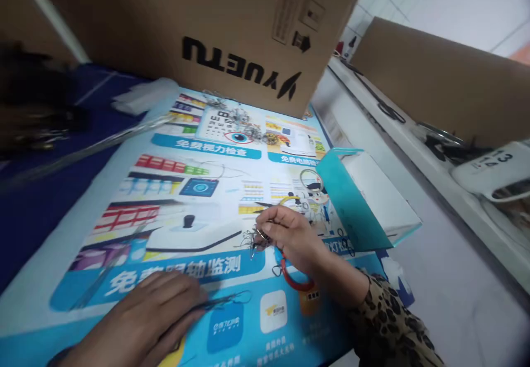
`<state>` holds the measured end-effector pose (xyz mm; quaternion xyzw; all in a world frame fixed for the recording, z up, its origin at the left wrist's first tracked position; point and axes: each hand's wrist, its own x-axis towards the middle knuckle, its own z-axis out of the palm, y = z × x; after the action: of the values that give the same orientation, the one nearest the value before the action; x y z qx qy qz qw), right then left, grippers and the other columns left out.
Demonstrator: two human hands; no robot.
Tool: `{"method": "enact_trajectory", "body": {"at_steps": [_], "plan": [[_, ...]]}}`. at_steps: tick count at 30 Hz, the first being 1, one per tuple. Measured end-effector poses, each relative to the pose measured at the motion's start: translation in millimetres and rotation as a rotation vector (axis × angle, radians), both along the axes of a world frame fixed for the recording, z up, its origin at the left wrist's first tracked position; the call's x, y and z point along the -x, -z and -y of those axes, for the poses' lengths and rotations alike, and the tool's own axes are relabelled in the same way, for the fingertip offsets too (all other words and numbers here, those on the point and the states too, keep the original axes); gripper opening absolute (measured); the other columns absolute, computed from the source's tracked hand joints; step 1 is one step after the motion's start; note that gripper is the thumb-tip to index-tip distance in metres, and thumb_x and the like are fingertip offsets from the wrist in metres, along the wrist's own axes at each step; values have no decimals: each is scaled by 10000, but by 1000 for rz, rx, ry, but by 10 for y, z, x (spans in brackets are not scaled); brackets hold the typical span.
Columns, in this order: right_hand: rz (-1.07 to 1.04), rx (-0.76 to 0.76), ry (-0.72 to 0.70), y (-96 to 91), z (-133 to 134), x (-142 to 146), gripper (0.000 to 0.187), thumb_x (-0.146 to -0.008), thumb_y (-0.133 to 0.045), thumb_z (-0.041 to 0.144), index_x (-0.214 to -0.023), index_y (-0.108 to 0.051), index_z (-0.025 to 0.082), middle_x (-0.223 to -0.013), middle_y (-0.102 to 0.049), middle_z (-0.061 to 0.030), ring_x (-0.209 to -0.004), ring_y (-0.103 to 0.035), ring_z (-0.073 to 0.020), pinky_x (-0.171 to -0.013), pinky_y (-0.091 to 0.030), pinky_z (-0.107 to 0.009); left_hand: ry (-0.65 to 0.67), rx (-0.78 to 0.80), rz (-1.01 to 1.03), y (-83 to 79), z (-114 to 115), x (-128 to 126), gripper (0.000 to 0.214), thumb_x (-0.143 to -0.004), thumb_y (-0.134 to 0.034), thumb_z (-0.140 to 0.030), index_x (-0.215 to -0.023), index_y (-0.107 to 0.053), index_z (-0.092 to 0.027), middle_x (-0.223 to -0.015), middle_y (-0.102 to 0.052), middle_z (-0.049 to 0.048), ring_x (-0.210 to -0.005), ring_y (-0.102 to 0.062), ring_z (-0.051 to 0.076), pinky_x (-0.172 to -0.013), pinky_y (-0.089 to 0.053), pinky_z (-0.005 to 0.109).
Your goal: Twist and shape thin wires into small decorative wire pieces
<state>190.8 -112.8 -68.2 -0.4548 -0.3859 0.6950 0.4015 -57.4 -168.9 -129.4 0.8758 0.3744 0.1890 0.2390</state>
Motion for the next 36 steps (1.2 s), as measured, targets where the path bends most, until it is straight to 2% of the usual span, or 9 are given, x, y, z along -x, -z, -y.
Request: {"method": "enact_trajectory", "body": {"at_steps": [6,9,12,16,20,23,30,36], "plan": [[-61,59,-161,156,158,394,231,-671,-703,262,-847,-596,156,-829,-601,-23,-763,-580,-144,-680,-500,-290,-234,34,115,-3,29,14,323,-847,-508,-360,-1155,-514,-260,-1158,-592,65,-1060,-556,236,-873,-480,348],[-74,24,-221,192,227,469,230,-691,-688,256,-885,-607,161,-863,-614,-31,-789,-581,-146,-721,-503,-303,-298,96,173,-48,32,0,363,-841,-516,-324,-1187,-464,-230,-1106,-606,71,-959,-597,216,-775,-508,311],[-84,-13,-252,227,281,492,287,-674,-700,235,-937,-604,171,-917,-619,-43,-845,-583,-162,-738,-510,-315,-286,158,177,-160,20,-19,299,-841,-503,-265,-1139,-490,-236,-1004,-634,42,-840,-613,183,-677,-497,270],[-51,-40,-216,244,313,491,284,-675,-695,239,-934,-598,174,-864,-623,-33,-821,-596,-158,-701,-521,-305,-224,159,167,-260,-8,-19,171,-857,-454,-224,-990,-561,-226,-925,-631,27,-832,-590,163,-683,-464,254],[66,-109,-169,223,305,461,219,-711,-655,259,-903,-601,169,-745,-624,-11,-655,-603,-124,-638,-508,-281,-256,142,173,-237,-41,7,138,-866,-433,-239,-872,-567,-206,-807,-601,15,-762,-564,146,-657,-446,245],[137,-151,-112,233,283,421,160,-724,-629,254,-855,-596,167,-717,-613,-8,-629,-597,-124,-602,-489,-265,-279,146,173,-226,-56,13,130,-859,-422,-211,-829,-548,-194,-795,-589,16,-734,-547,138,-642,-444,239],[234,-252,1,344,229,329,70,-774,-547,213,-836,-562,184,-656,-532,21,-596,-509,-102,-539,-413,-215,-184,147,118,-310,-50,-10,154,-862,-400,-178,-861,-553,-198,-910,-603,48,-873,-559,161,-749,-465,267],[217,-257,57,370,202,316,130,-795,-543,245,-916,-525,203,-753,-502,21,-588,-438,-85,-496,-364,-196,-246,129,99,-165,-72,40,170,-873,-403,-188,-976,-536,-212,-994,-596,51,-953,-550,170,-811,-464,282]]}}
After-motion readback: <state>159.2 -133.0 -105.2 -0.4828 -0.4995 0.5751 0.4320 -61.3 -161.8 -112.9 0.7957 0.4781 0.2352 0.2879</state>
